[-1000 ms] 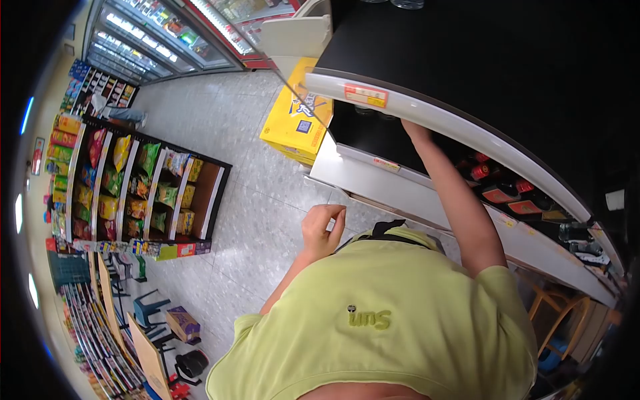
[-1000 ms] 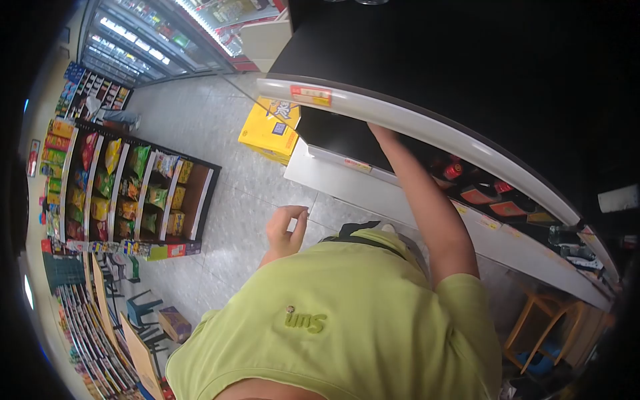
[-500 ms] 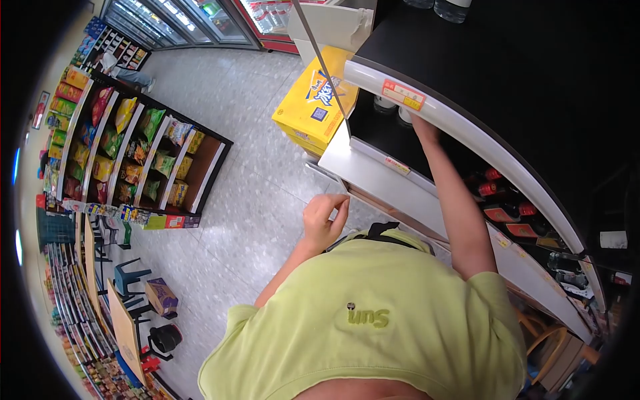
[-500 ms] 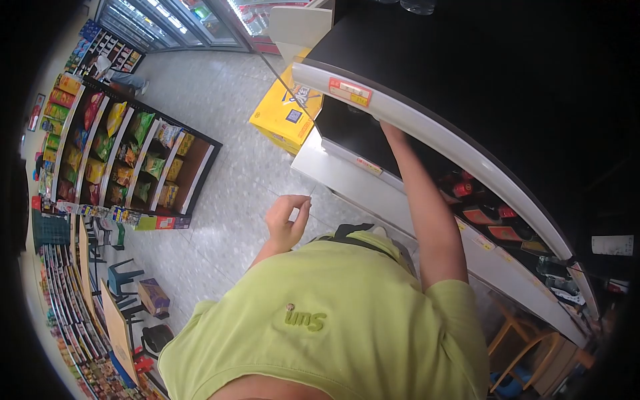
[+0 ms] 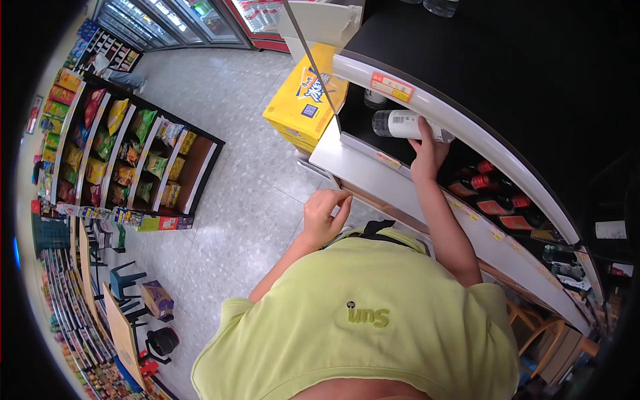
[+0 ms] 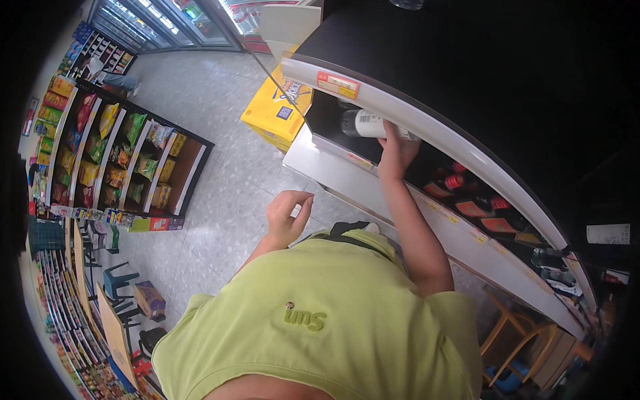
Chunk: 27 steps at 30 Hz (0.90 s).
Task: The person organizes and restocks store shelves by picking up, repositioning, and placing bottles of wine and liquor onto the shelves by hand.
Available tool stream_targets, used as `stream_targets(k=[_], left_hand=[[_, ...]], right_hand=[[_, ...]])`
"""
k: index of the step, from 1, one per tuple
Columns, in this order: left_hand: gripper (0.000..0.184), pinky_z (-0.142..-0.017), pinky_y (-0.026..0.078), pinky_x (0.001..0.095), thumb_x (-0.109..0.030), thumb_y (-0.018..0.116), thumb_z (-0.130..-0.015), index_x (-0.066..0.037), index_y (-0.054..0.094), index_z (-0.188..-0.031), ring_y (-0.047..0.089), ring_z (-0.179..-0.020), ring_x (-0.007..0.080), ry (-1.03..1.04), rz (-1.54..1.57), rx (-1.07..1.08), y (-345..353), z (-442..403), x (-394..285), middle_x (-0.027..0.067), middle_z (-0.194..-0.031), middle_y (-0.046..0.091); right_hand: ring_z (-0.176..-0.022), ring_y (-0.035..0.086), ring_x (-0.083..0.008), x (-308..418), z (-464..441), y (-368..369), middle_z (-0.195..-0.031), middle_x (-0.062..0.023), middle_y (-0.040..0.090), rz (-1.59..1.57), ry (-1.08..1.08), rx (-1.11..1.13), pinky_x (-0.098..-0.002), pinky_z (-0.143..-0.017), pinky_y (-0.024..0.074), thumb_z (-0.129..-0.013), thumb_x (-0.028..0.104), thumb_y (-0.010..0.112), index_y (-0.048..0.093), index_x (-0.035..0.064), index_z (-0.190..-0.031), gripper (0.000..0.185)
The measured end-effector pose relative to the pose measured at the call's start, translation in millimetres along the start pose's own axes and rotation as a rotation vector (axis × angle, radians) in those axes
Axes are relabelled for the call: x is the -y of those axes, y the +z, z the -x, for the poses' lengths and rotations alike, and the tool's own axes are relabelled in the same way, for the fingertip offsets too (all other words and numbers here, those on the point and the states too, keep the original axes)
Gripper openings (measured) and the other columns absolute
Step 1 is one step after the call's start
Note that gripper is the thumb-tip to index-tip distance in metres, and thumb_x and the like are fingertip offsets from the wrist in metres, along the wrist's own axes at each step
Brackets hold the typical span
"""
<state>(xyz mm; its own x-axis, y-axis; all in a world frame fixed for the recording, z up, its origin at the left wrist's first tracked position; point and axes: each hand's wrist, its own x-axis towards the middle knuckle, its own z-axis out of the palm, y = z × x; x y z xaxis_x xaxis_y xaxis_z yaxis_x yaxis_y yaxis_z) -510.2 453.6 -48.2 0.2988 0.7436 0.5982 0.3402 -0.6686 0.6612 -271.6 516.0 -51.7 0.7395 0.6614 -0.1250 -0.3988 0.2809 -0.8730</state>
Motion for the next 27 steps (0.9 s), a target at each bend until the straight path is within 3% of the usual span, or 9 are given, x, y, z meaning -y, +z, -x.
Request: stream_targets(k=[3, 4, 7, 11, 17, 21, 23, 25, 27], left_hand=[[0.012, -0.058, 0.046, 0.0341, 0.002, 0.072, -0.077, -0.004, 0.067, -0.085, 0.061, -0.062, 0.0242, 0.001, 0.005, 0.018, 3, 1, 2, 0.0067, -0.070, 0.063], [0.012, -0.058, 0.046, 0.0342, 0.002, 0.072, -0.077, -0.004, 0.067, -0.085, 0.061, -0.063, 0.0245, -0.005, 0.001, 0.025, 5, 1, 4, 0.0070, -0.069, 0.063], [0.010, -0.057, 0.046, 0.0347, 0.001, 0.071, -0.078, -0.003, 0.067, -0.086, 0.061, -0.062, 0.0257, -0.019, 0.006, 0.038, 8, 1, 5, 0.0080, -0.068, 0.063], [0.008, -0.056, 0.047, 0.0359, -0.001, 0.070, -0.079, -0.003, 0.066, -0.086, 0.063, -0.062, 0.0269, -0.093, 0.028, 0.117, 9, 8, 7, 0.0098, -0.069, 0.064], [0.009, -0.060, 0.050, 0.0414, -0.008, 0.070, -0.080, -0.003, 0.067, -0.086, 0.064, -0.067, 0.0334, -0.158, 0.001, 0.265, 9, 27, 18, 0.0145, -0.074, 0.066], [0.012, -0.061, 0.050, 0.0437, -0.013, 0.071, -0.077, -0.005, 0.066, -0.086, 0.063, -0.069, 0.0359, -0.080, 0.002, 0.227, 17, 32, 33, 0.0159, -0.076, 0.066], [0.015, -0.062, 0.049, 0.0452, -0.016, 0.072, -0.075, -0.006, 0.065, -0.085, 0.062, -0.069, 0.0370, -0.089, -0.006, 0.202, 19, 32, 36, 0.0162, -0.077, 0.065], [0.012, -0.061, 0.048, 0.0446, -0.014, 0.070, -0.078, -0.005, 0.064, -0.085, 0.062, -0.067, 0.0354, -0.045, 0.023, 0.175, 14, 25, 24, 0.0145, -0.074, 0.064], [0.009, -0.059, 0.047, 0.0434, -0.012, 0.068, -0.082, -0.004, 0.064, -0.085, 0.062, -0.066, 0.0333, -0.123, 0.020, 0.274, 3, 11, 5, 0.0128, -0.072, 0.063]], right_hand=[[-0.119, 0.055, -0.0266, 15, 27, 1, -0.128, -0.0140, 0.055, -0.146, 0.119, 0.020, -0.0560, -0.096, 0.0498, -0.084, 0.015, 0.075, 0.049, 0.0023, -0.130, 0.055], [-0.108, 0.062, -0.0278, 8, 28, -7, -0.120, -0.0143, 0.060, -0.178, 0.174, 0.016, -0.0477, -0.085, 0.0551, -0.083, 0.012, 0.075, 0.054, -0.0013, -0.126, 0.050], [-0.105, 0.063, -0.0235, 11, 58, -17, -0.116, -0.0126, 0.062, -0.152, 0.227, 0.080, -0.0417, -0.089, 0.0535, -0.082, 0.010, 0.075, 0.056, -0.0020, -0.122, 0.045], [-0.101, 0.062, -0.0158, 20, 92, -33, -0.112, -0.0093, 0.064, 0.118, 0.026, 0.332, -0.0308, -0.093, 0.0488, -0.079, 0.004, 0.076, 0.057, -0.0021, -0.117, 0.043], [-0.117, 0.055, -0.0250, 74, 112, -24, -0.122, -0.0152, 0.054, 0.516, -0.535, 0.786, -0.0400, -0.105, 0.0418, -0.065, 0.008, 0.086, 0.041, 0.0007, -0.126, 0.075], [-0.114, 0.057, -0.0286, 136, 110, -11, -0.124, -0.0179, 0.052, 0.411, -0.564, 1.005, -0.0427, -0.096, 0.0491, -0.058, 0.004, 0.082, 0.039, 0.0030, -0.127, 0.081], [-0.121, 0.054, -0.0281, 167, 110, -4, -0.127, -0.0166, 0.052, 0.263, -0.510, 1.045, -0.0469, -0.106, 0.0445, -0.061, 0.010, 0.089, 0.037, 0.0016, -0.130, 0.087], [-0.122, 0.054, -0.0289, 205, 116, -7, -0.130, -0.0166, 0.051, 0.173, -0.188, 0.932, -0.0491, -0.105, 0.0454, -0.062, 0.013, 0.090, 0.037, 0.0022, -0.133, 0.090], [-0.125, 0.052, -0.0313, 219, 110, 1, -0.133, -0.0167, 0.049, 0.010, -0.240, 0.860, -0.0507, -0.107, 0.0436, -0.068, 0.018, 0.086, 0.036, 0.0026, -0.138, 0.088]])
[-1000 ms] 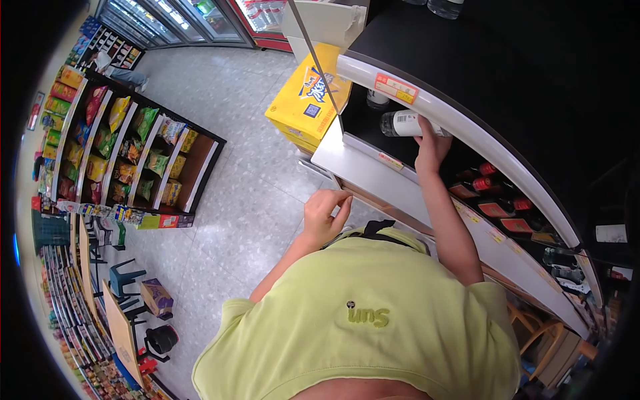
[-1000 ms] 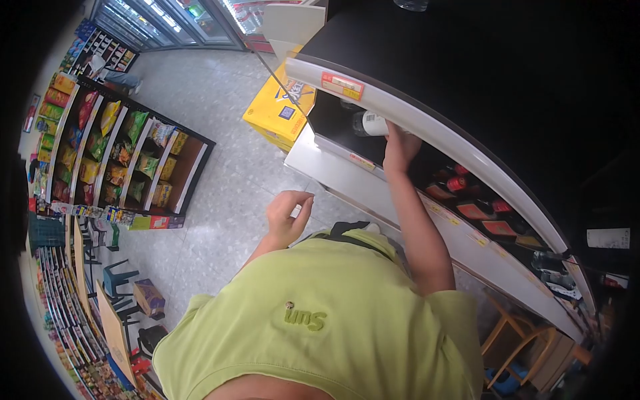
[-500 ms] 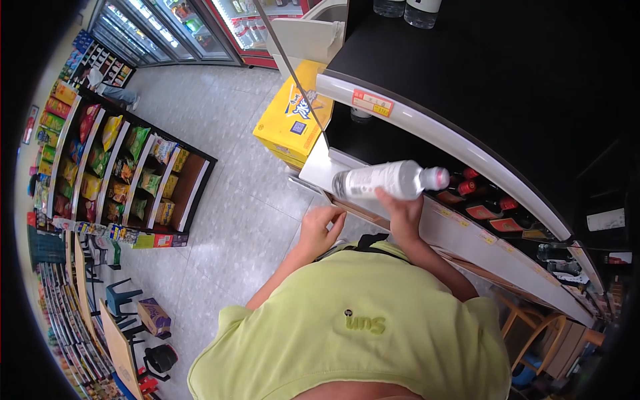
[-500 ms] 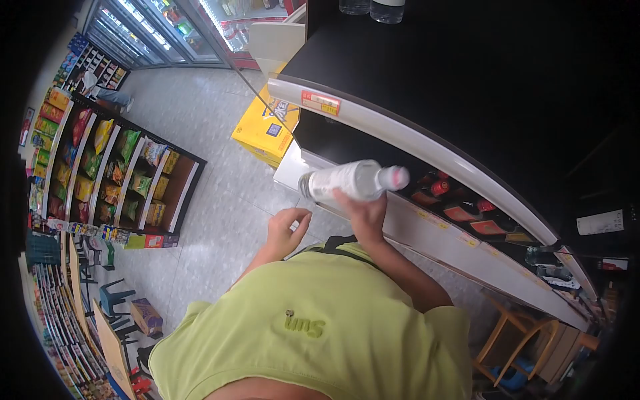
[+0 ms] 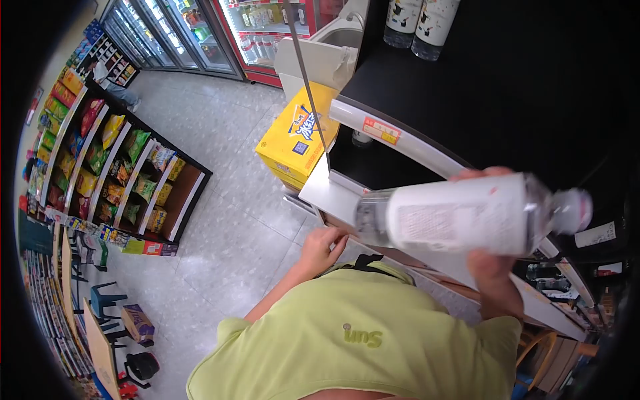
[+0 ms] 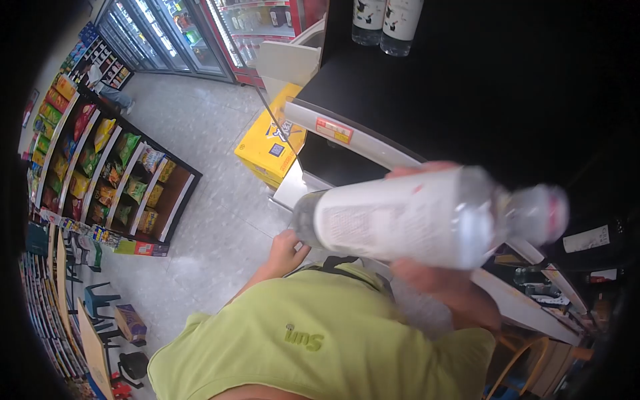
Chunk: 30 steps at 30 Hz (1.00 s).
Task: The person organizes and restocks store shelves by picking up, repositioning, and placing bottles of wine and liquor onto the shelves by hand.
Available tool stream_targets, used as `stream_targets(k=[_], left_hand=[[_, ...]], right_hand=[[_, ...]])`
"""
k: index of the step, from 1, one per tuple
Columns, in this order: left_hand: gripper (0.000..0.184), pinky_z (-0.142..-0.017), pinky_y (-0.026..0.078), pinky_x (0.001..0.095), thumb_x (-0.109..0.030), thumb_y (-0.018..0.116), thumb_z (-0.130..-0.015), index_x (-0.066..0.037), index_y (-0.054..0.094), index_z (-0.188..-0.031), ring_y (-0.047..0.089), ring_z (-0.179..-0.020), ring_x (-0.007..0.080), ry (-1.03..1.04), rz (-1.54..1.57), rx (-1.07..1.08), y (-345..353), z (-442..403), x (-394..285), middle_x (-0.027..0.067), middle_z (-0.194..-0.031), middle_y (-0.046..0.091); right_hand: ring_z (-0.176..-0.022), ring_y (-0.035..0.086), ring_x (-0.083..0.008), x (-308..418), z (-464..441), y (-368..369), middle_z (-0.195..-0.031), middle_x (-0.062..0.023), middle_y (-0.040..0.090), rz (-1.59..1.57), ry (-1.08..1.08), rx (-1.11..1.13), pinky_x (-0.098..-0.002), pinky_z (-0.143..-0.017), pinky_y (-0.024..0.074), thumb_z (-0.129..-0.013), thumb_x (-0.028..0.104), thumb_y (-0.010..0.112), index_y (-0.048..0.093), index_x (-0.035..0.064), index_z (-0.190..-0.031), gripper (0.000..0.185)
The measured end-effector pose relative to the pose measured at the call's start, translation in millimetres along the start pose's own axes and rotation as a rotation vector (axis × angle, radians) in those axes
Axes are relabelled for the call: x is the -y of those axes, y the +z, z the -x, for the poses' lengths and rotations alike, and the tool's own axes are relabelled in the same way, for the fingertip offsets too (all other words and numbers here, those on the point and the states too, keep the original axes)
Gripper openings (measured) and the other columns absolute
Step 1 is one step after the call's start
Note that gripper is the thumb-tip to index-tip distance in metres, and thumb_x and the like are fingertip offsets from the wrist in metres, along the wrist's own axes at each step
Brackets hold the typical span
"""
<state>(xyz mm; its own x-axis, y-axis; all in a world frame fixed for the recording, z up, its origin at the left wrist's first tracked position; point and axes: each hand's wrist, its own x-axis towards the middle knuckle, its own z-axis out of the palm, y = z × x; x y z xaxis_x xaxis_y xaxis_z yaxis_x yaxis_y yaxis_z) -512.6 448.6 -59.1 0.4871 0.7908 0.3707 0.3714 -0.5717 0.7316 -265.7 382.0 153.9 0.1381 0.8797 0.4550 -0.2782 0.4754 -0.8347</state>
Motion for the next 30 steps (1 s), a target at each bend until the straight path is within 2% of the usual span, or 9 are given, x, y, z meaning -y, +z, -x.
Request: stream_targets(k=[2, 3, 6, 9, 10, 18, 22, 25, 30], left_hand=[[0.007, -0.058, 0.047, 0.0418, -0.011, 0.066, -0.085, -0.004, 0.064, -0.084, 0.062, -0.065, 0.0313, 0.018, 0.008, -0.025, 6, 7, 12, 0.0117, -0.070, 0.063], [0.005, -0.060, 0.049, 0.0410, -0.009, 0.067, -0.084, -0.004, 0.066, -0.085, 0.063, -0.067, 0.0317, -0.002, 0.012, -0.009, 7, 10, 16, 0.0121, -0.075, 0.065], [0.006, -0.061, 0.050, 0.0398, -0.007, 0.069, -0.082, -0.004, 0.067, -0.087, 0.064, -0.070, 0.0317, -0.019, 0.010, -0.002, 5, 13, 18, 0.0124, -0.079, 0.067], [0.006, -0.061, 0.050, 0.0391, -0.007, 0.069, -0.082, -0.004, 0.067, -0.086, 0.064, -0.069, 0.0313, -0.023, 0.014, -0.014, 5, 13, 17, 0.0124, -0.079, 0.067], [0.005, -0.061, 0.050, 0.0389, -0.008, 0.069, -0.082, -0.004, 0.067, -0.086, 0.064, -0.069, 0.0313, -0.030, 0.028, -0.019, 5, 14, 17, 0.0125, -0.078, 0.067], [0.008, -0.061, 0.050, 0.0415, -0.013, 0.066, -0.085, -0.005, 0.065, -0.085, 0.063, -0.068, 0.0320, -0.020, 0.004, -0.030, 2, 22, 20, 0.0121, -0.075, 0.065], [0.006, -0.062, 0.050, 0.0407, -0.009, 0.067, -0.084, -0.004, 0.067, -0.087, 0.064, -0.072, 0.0333, -0.065, 0.008, -0.007, 0, 30, 22, 0.0136, -0.080, 0.067], [0.006, -0.063, 0.050, 0.0404, -0.009, 0.067, -0.084, -0.004, 0.067, -0.087, 0.064, -0.072, 0.0331, -0.093, -0.016, 0.001, -2, 33, 19, 0.0134, -0.080, 0.067], [0.007, -0.064, 0.051, 0.0393, -0.010, 0.067, -0.085, -0.004, 0.068, -0.088, 0.065, -0.073, 0.0325, -0.115, 0.001, -0.020, 0, 33, 19, 0.0129, -0.081, 0.068]], right_hand=[[-0.131, 0.047, -0.0323, 25, -16, -7, -0.139, -0.0163, 0.046, 0.239, 0.032, -0.166, -0.0490, -0.108, 0.0416, -0.076, 0.041, 0.079, 0.033, 0.0060, -0.144, 0.089], [-0.133, 0.045, -0.0330, 30, -24, -14, -0.143, -0.0158, 0.044, 0.306, -0.025, -0.193, -0.0490, -0.109, 0.0407, -0.081, 0.040, 0.073, 0.034, 0.0044, -0.145, 0.082], [-0.123, 0.056, -0.0280, 53, -62, -36, -0.130, -0.0144, 0.056, 0.329, 0.073, -0.329, -0.0465, -0.106, 0.0445, -0.086, 0.027, 0.070, 0.040, 0.0015, -0.140, 0.067], [-0.110, 0.063, -0.0245, 53, -113, -37, -0.118, -0.0158, 0.060, 0.524, 0.015, -0.254, -0.0428, -0.093, 0.0537, -0.087, 0.024, 0.070, 0.048, -0.0018, -0.128, 0.053], [-0.098, 0.067, -0.0208, 47, -129, -35, -0.107, -0.0130, 0.066, 0.540, -0.051, -0.280, -0.0350, -0.084, 0.0562, -0.082, 0.022, 0.075, 0.057, -0.0021, -0.116, 0.045], [-0.100, 0.068, -0.0225, 5, -225, -58, -0.113, -0.0145, 0.065, 0.788, 0.019, -0.223, -0.0380, -0.081, 0.0568, -0.071, 0.033, 0.085, 0.052, -0.0003, -0.124, 0.071], [-0.097, 0.069, -0.0225, -13, -251, -66, -0.111, -0.0148, 0.066, 0.850, 0.044, -0.216, -0.0372, -0.078, 0.0580, -0.069, 0.034, 0.086, 0.053, -0.0005, -0.123, 0.072], [-0.091, 0.071, -0.0228, -21, -261, -63, -0.107, -0.0145, 0.068, 0.875, 0.040, -0.202, -0.0354, -0.069, 0.0603, -0.067, 0.034, 0.086, 0.054, -0.0007, -0.120, 0.071], [-0.089, 0.071, -0.0229, -33, -279, -65, -0.105, -0.0149, 0.068, 0.882, 0.050, -0.232, -0.0348, -0.068, 0.0602, -0.067, 0.034, 0.086, 0.055, -0.0006, -0.119, 0.070]])
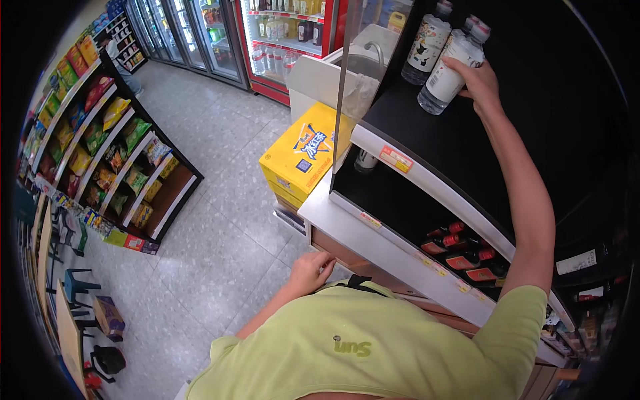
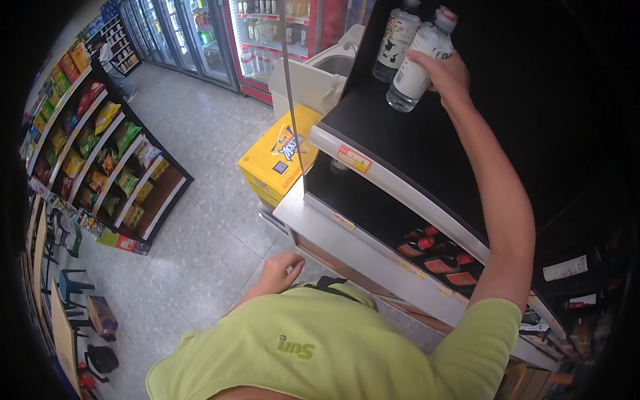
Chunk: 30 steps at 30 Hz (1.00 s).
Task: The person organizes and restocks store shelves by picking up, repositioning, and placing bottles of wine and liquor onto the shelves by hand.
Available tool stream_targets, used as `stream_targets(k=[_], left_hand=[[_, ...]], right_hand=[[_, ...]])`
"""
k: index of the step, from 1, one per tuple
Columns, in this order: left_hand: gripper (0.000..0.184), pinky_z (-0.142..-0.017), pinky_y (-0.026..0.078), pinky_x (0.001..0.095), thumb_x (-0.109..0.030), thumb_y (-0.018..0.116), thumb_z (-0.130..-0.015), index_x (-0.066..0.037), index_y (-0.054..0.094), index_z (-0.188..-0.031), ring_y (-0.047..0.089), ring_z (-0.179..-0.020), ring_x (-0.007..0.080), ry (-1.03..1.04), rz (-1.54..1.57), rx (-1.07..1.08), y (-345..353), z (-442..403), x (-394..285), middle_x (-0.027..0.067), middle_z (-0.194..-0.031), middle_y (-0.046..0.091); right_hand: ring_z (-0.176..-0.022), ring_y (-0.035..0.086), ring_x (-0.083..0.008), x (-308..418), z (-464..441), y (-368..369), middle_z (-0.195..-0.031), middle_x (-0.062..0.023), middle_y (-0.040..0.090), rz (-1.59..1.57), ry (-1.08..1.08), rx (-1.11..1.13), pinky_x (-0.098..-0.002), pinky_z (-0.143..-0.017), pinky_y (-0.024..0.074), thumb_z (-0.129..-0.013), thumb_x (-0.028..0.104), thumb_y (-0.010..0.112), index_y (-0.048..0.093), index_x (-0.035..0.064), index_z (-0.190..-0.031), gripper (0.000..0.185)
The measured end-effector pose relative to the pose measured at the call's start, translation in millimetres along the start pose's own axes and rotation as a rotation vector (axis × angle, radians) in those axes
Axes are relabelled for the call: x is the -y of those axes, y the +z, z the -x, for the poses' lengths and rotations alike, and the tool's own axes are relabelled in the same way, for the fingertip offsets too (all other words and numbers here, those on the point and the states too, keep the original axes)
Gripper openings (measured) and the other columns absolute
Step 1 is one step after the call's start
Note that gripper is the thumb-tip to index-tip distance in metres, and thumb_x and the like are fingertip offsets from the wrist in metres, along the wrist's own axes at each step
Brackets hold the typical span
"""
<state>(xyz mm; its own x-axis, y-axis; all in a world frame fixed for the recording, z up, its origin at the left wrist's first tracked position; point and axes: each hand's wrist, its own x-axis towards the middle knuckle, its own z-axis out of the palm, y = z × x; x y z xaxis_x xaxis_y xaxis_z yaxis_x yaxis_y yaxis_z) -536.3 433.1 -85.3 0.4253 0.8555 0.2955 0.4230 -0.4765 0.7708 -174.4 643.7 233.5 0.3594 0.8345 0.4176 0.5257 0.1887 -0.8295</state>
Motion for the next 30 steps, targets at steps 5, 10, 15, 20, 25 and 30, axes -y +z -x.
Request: stream_targets(k=[5, 10, 15, 20, 25, 30], left_hand=[[0.007, -0.063, 0.052, 0.0385, -0.011, 0.067, -0.085, -0.005, 0.068, -0.089, 0.066, -0.072, 0.0315, 0.007, 0.001, 0.000, 4, -2, 1, 0.0126, -0.082, 0.068], [0.007, -0.061, 0.051, 0.0379, -0.011, 0.067, -0.085, -0.006, 0.068, -0.089, 0.065, -0.070, 0.0303, 0.014, -0.008, 0.005, 5, -7, -3, 0.0119, -0.081, 0.068], [0.009, -0.062, 0.051, 0.0397, -0.013, 0.067, -0.085, -0.005, 0.067, -0.090, 0.064, -0.070, 0.0319, -0.006, 0.026, 0.006, 9, -6, -1, 0.0125, -0.079, 0.066], [0.012, -0.063, 0.050, 0.0399, -0.013, 0.066, -0.085, -0.004, 0.065, -0.092, 0.065, -0.073, 0.0324, -0.108, 0.112, 0.042, 11, -13, -4, 0.0140, -0.079, 0.064], [0.037, -0.072, 0.053, 0.0352, -0.011, 0.066, -0.087, -0.008, 0.056, -0.122, 0.067, -0.084, 0.0262, -0.021, 0.207, 0.025, 19, -39, -14, 0.0135, -0.104, 0.063], [0.046, -0.076, 0.054, 0.0351, -0.011, 0.067, -0.086, -0.006, 0.049, -0.129, 0.067, -0.086, 0.0248, -0.055, 0.206, 0.102, 29, -58, -16, 0.0139, -0.110, 0.061]], right_hand=[[-0.096, 0.069, -0.0239, -2, -12, 13, -0.108, -0.0124, 0.068, 0.076, -0.002, 0.041, -0.0403, -0.075, 0.0574, -0.072, 0.043, 0.081, 0.055, 0.0027, -0.126, 0.072], [-0.088, 0.071, -0.0178, -13, -30, 39, -0.103, -0.0104, 0.070, 0.185, -0.129, -0.059, -0.0336, -0.068, 0.0578, -0.070, 0.042, 0.083, 0.061, 0.0027, -0.116, 0.064], [-0.097, 0.068, -0.0211, -7, -21, 62, -0.106, -0.0125, 0.069, 0.183, -0.145, -0.158, -0.0331, -0.081, 0.0557, -0.071, 0.037, 0.085, 0.060, -0.0007, -0.115, 0.064], [-0.104, 0.066, -0.0256, -53, -41, 62, -0.111, -0.0167, 0.067, 0.053, -0.363, -0.155, -0.0349, -0.090, 0.0518, -0.065, 0.032, 0.088, 0.056, -0.0051, -0.121, 0.074], [-0.130, 0.048, -0.0205, 28, 56, 16, -0.141, -0.0149, 0.049, -0.265, -0.101, 0.063, -0.0348, -0.104, 0.0412, -0.088, 0.025, 0.072, 0.052, -0.0004, -0.135, 0.057], [-0.091, 0.061, -0.0108, 93, 207, -22, -0.105, -0.0083, 0.066, -0.284, 0.087, 0.529, -0.0286, -0.084, 0.0506, -0.085, 0.008, 0.068, 0.065, 0.0028, -0.108, 0.025]])
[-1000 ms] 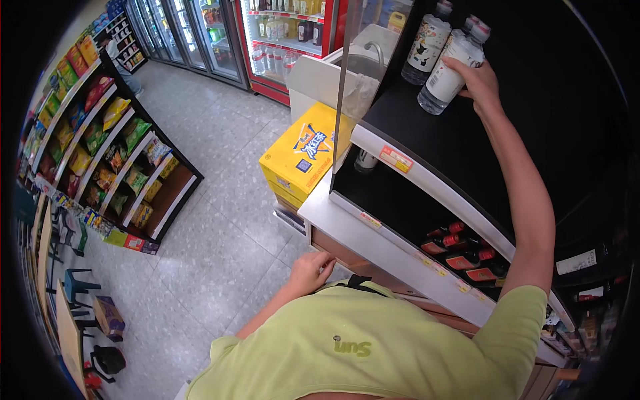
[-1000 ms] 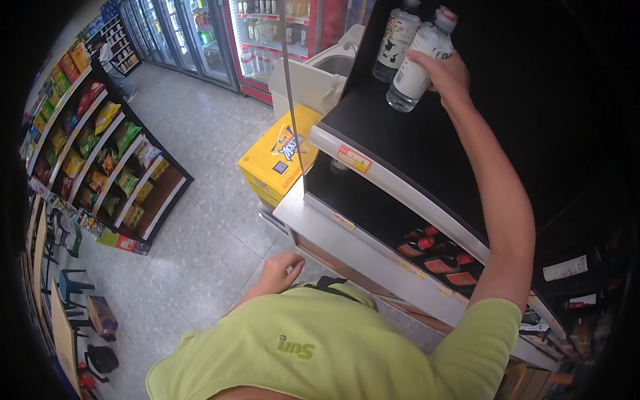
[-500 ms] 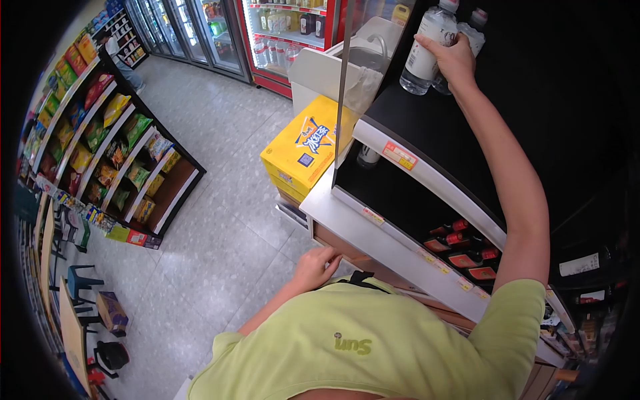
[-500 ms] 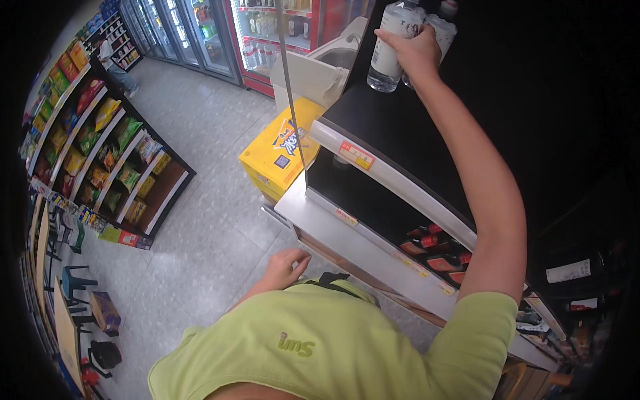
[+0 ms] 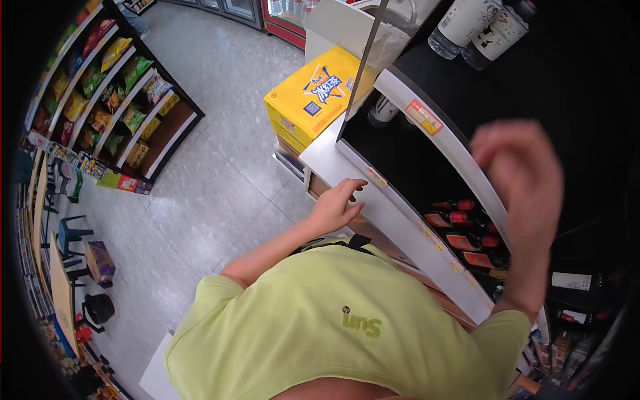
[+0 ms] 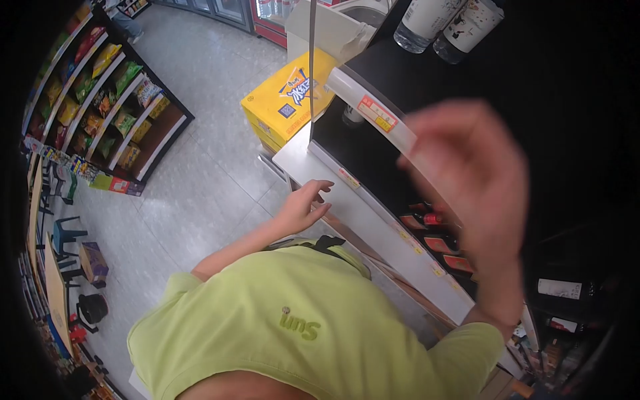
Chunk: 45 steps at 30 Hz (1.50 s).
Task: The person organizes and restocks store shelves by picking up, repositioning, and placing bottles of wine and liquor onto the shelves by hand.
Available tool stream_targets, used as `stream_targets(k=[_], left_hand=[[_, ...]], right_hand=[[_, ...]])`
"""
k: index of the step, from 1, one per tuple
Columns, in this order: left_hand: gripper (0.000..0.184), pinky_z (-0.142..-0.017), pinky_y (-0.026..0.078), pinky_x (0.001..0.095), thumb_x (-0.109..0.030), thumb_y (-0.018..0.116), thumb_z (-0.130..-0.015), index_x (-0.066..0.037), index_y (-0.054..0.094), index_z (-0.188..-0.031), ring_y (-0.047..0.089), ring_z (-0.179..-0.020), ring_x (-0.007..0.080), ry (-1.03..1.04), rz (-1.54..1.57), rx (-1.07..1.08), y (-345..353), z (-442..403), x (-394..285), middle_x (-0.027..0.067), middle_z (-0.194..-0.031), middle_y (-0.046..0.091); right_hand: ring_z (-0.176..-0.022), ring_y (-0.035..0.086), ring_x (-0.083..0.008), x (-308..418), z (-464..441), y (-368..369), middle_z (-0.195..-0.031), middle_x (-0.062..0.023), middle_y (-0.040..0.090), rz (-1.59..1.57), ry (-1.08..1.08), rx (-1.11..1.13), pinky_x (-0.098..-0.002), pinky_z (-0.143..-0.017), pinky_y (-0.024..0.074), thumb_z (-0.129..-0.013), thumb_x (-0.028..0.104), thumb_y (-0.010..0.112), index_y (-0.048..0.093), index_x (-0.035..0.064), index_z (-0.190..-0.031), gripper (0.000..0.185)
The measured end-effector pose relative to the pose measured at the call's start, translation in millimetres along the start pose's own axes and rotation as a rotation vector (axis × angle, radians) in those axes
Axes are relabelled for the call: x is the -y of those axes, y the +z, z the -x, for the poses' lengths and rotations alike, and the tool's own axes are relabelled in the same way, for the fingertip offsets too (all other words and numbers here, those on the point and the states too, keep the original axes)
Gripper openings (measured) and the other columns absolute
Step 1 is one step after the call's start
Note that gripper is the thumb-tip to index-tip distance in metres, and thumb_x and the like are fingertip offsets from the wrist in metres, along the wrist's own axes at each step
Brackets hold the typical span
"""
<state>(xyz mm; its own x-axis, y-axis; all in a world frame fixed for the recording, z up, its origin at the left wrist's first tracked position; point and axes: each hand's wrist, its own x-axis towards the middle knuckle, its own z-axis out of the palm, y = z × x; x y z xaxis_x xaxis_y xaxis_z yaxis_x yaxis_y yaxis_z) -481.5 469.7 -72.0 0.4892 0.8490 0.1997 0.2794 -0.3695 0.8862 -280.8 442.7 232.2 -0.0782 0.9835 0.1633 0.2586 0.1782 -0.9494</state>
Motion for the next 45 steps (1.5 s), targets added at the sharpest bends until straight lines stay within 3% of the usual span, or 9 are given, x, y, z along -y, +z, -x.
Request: stream_targets(k=[2, 4, 7, 10, 14, 28, 37, 42, 45], left_hand=[[0.045, -0.076, 0.054, 0.0356, -0.011, 0.066, -0.086, -0.006, 0.051, -0.128, 0.067, -0.086, 0.0247, 0.001, 0.033, 0.015, 6, 0, -1, 0.0137, -0.110, 0.061], [0.044, -0.076, 0.054, 0.0360, -0.011, 0.066, -0.086, -0.006, 0.051, -0.127, 0.066, -0.085, 0.0247, -0.010, 0.049, 0.025, 11, 3, 0, 0.0136, -0.110, 0.061], [0.042, -0.076, 0.054, 0.0365, -0.011, 0.067, -0.086, -0.006, 0.053, -0.126, 0.066, -0.084, 0.0250, -0.048, 0.070, 0.046, 13, 13, 2, 0.0134, -0.110, 0.061], [0.042, -0.077, 0.054, 0.0368, -0.011, 0.067, -0.086, -0.005, 0.054, -0.125, 0.066, -0.084, 0.0252, -0.093, 0.062, 0.060, 9, 26, 5, 0.0133, -0.109, 0.060], [0.041, -0.077, 0.054, 0.0361, -0.011, 0.067, -0.086, -0.006, 0.055, -0.125, 0.066, -0.084, 0.0247, -0.135, 0.068, 0.034, 4, 42, 16, 0.0129, -0.108, 0.061], [0.039, -0.079, 0.054, 0.0349, -0.012, 0.066, -0.087, -0.006, 0.055, -0.124, 0.065, -0.086, 0.0237, -0.252, 0.078, -0.079, -13, 63, 14, 0.0121, -0.110, 0.062], [0.037, -0.080, 0.054, 0.0350, -0.011, 0.065, -0.087, -0.005, 0.056, -0.123, 0.065, -0.088, 0.0240, -0.231, 0.061, -0.057, -13, 60, 12, 0.0123, -0.111, 0.062], [0.037, -0.080, 0.054, 0.0354, -0.012, 0.065, -0.087, -0.006, 0.056, -0.123, 0.065, -0.088, 0.0245, -0.236, 0.065, -0.029, -9, 59, 15, 0.0127, -0.112, 0.062], [0.037, -0.080, 0.054, 0.0357, -0.012, 0.065, -0.088, -0.006, 0.056, -0.124, 0.065, -0.088, 0.0245, -0.238, 0.050, -0.002, -8, 55, 14, 0.0129, -0.113, 0.062]], right_hand=[[-0.087, 0.065, -0.0157, -21, 32, 18, -0.103, -0.0095, 0.066, 0.223, -0.194, 0.380, -0.0287, -0.081, 0.0515, -0.080, -0.002, 0.071, 0.066, 0.0018, -0.107, 0.028], [-0.096, 0.067, -0.0180, -58, 47, 42, -0.106, -0.0109, 0.067, 0.174, -0.076, 0.441, -0.0306, -0.087, 0.0518, -0.080, 0.003, 0.073, 0.065, 0.0014, -0.111, 0.032], [-0.097, 0.062, -0.0148, -158, 26, 64, -0.113, -0.0085, 0.064, 0.049, 0.091, 0.073, -0.0303, -0.086, 0.0531, -0.084, 0.006, 0.072, 0.052, 0.0023, -0.128, 0.049], [-0.104, 0.059, -0.0207, -226, -32, 65, -0.123, -0.0131, 0.057, 0.057, 0.101, -0.277, -0.0334, -0.086, 0.0521, -0.084, 0.015, 0.076, 0.052, -0.0006, -0.128, 0.053], [-0.115, 0.053, -0.0218, -277, -94, 56, -0.129, -0.0142, 0.053, -0.004, 0.081, -0.377, -0.0345, -0.100, 0.0431, -0.083, 0.023, 0.078, 0.048, -0.0040, -0.134, 0.065], [-0.121, 0.055, -0.0285, -304, -168, 63, -0.131, -0.0177, 0.058, 0.413, -0.182, -0.464, -0.0373, -0.105, 0.0391, -0.074, 0.021, 0.083, 0.054, -0.0042, -0.131, 0.069], [-0.122, 0.056, -0.0291, -317, -122, 59, -0.133, -0.0169, 0.056, 0.217, -0.038, -0.566, -0.0383, -0.102, 0.0445, -0.073, 0.021, 0.084, 0.048, -0.0026, -0.136, 0.076], [-0.127, 0.050, -0.0320, -303, -72, 69, -0.142, -0.0154, 0.045, -0.491, 0.134, -0.819, -0.0501, -0.098, 0.0490, -0.076, 0.007, 0.081, 0.030, 0.0047, -0.142, 0.083], [-0.129, 0.048, -0.0320, -302, -45, 73, -0.141, -0.0164, 0.044, -0.562, 0.146, -0.888, -0.0513, -0.097, 0.0500, -0.080, 0.009, 0.077, 0.031, 0.0061, -0.143, 0.078]])
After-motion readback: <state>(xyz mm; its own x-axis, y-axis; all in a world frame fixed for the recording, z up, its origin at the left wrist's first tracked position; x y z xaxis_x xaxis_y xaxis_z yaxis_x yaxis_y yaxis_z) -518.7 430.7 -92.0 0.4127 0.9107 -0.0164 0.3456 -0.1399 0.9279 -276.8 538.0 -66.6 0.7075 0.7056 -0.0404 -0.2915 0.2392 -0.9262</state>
